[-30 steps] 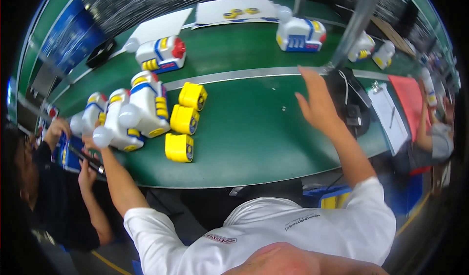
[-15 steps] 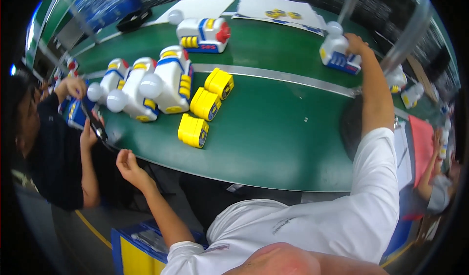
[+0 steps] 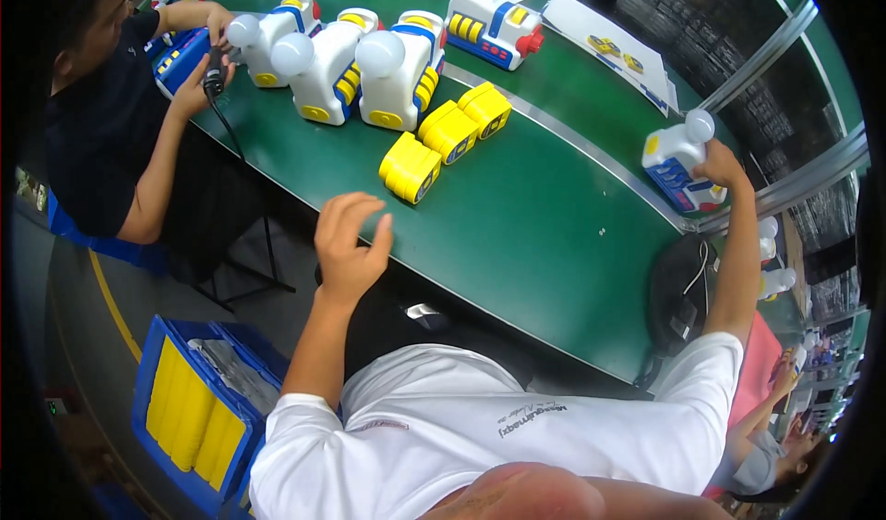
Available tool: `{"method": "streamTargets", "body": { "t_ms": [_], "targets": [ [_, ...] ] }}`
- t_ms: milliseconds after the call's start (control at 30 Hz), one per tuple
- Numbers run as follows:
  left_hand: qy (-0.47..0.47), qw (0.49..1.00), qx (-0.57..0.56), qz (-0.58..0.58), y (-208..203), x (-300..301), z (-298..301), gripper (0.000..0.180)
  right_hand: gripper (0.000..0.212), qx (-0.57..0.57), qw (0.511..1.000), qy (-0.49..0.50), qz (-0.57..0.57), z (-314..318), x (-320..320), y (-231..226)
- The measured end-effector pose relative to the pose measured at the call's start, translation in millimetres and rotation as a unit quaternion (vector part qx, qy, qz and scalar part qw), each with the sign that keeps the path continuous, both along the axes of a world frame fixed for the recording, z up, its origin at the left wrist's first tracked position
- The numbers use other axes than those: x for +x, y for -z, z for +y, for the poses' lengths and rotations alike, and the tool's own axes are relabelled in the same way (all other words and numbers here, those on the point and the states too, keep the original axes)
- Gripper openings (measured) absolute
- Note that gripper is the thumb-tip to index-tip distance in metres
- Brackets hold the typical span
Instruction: Assembling components of a toy-like light fixture on an assembly line.
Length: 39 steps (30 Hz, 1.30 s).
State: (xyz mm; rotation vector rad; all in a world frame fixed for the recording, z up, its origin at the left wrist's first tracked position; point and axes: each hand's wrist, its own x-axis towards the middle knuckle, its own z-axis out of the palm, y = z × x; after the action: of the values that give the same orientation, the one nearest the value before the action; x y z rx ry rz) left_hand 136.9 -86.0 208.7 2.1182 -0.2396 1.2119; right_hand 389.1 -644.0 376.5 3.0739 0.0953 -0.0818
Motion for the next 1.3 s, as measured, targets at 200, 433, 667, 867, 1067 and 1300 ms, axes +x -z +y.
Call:
{"method": "streamTargets", "body": {
  "t_ms": [200, 433, 667, 867, 1067, 1300],
  "targets": [
    [-0.093, 0.974, 0.200, 0.050, 0.5, 28.4, -33.8, 0.038, 0.063, -0.005, 0.980, -0.197, 0.025, 109.3, -73.9, -5.7],
    [-0.135, 0.950, 0.277, 0.050, 9.3, 49.1, -42.7, 0.034, 0.061, 0.031, 0.961, -0.258, -0.091, 139.3, -124.4, 18.4],
    [-0.082, 0.955, 0.285, -0.004, 15.2, 38.3, -49.2, 0.025, 0.046, 0.020, 0.963, -0.189, -0.192, 232.1, -227.8, 22.0],
    [0.023, 0.992, 0.122, 0.020, 15.3, 18.1, -70.4, 0.035, 0.032, 0.172, 0.840, -0.435, -0.273, 315.9, -100.4, 122.8],
    [0.048, 0.990, -0.002, 0.133, 16.7, 9.3, -70.9, 0.043, 0.028, 0.196, 0.805, -0.457, -0.325, 331.8, -72.6, 159.7],
    [0.009, 0.988, 0.017, 0.152, 25.3, 8.8, -62.8, 0.046, 0.030, 0.118, 0.807, -0.530, -0.234, 318.9, -90.0, 135.2]
  ]
}}
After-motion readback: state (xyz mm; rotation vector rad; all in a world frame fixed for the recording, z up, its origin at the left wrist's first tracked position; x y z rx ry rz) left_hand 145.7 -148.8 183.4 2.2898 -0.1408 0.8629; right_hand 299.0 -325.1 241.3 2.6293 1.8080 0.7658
